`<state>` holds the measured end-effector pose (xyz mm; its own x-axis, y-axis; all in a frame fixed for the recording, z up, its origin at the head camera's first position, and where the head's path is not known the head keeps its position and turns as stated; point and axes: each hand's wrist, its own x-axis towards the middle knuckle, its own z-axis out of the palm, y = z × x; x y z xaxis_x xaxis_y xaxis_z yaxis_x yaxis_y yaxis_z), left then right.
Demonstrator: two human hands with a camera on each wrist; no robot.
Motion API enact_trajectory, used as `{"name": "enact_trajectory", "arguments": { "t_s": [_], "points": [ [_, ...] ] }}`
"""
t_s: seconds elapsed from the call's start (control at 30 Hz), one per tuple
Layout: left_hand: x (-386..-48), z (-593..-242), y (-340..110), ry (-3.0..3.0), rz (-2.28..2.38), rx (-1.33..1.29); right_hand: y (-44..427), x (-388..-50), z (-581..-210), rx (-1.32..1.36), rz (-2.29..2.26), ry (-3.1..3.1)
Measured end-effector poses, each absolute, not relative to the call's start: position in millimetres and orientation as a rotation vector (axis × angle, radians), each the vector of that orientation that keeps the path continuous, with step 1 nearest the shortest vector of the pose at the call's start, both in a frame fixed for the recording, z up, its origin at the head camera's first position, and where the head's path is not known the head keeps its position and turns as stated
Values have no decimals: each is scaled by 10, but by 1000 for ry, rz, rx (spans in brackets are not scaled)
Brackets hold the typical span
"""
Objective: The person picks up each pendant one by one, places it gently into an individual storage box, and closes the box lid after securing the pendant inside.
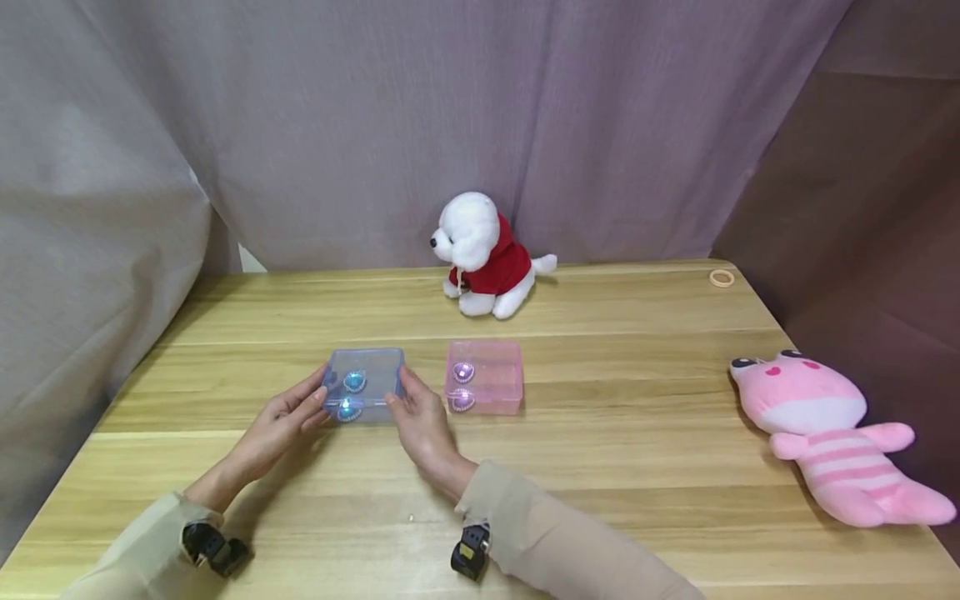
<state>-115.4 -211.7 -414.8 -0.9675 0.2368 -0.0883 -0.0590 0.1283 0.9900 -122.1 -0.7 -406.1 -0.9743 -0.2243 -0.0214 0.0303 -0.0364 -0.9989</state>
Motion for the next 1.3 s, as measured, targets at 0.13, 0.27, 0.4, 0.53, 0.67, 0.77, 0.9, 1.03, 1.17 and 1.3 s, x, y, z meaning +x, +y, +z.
{"name": "enact_trajectory", "arguments": {
  "t_s": [0.13, 0.27, 0.4, 0.53, 0.67, 0.77, 0.9, 1.03, 1.17, 1.3],
  "points": [
    [-1158, -4152, -2111, 2240, 1886, 212, 2, -1225, -4079, -226, -2117, 2060],
    [-1159, -4163, -2097, 2277, 1868, 208, 6, -1220, -4101, -236, -2126, 2055],
    [-1158, -4161, -2089, 2289, 1868, 188, 5, -1223, -4107, -233, -2134, 2046],
    [-1152, -4161, -2086, 2301, 1869, 167, 0, -1220, -4111, -180, -2138, 2032],
    [-1141, -4164, -2082, 2287, 1889, 145, -2, -1212, -4121, -145, -2170, 1988],
    [-1139, -4172, -2077, 2273, 1909, 133, -2, -1212, -4124, -136, -2191, 1963],
    [-1142, -4189, -2077, 2256, 1933, 128, 0, -1211, -4123, -137, -2197, 1955],
    [-1142, -4191, -2081, 2244, 1941, 133, 2, -1212, -4124, -144, -2191, 1956],
    [-1143, -4178, -2078, 2245, 1939, 127, 5, -1209, -4116, -155, -2174, 1977],
    [-1153, -4177, -2077, 2238, 1943, 127, 9, -1213, -4108, -166, -2166, 1982]
  ]
}}
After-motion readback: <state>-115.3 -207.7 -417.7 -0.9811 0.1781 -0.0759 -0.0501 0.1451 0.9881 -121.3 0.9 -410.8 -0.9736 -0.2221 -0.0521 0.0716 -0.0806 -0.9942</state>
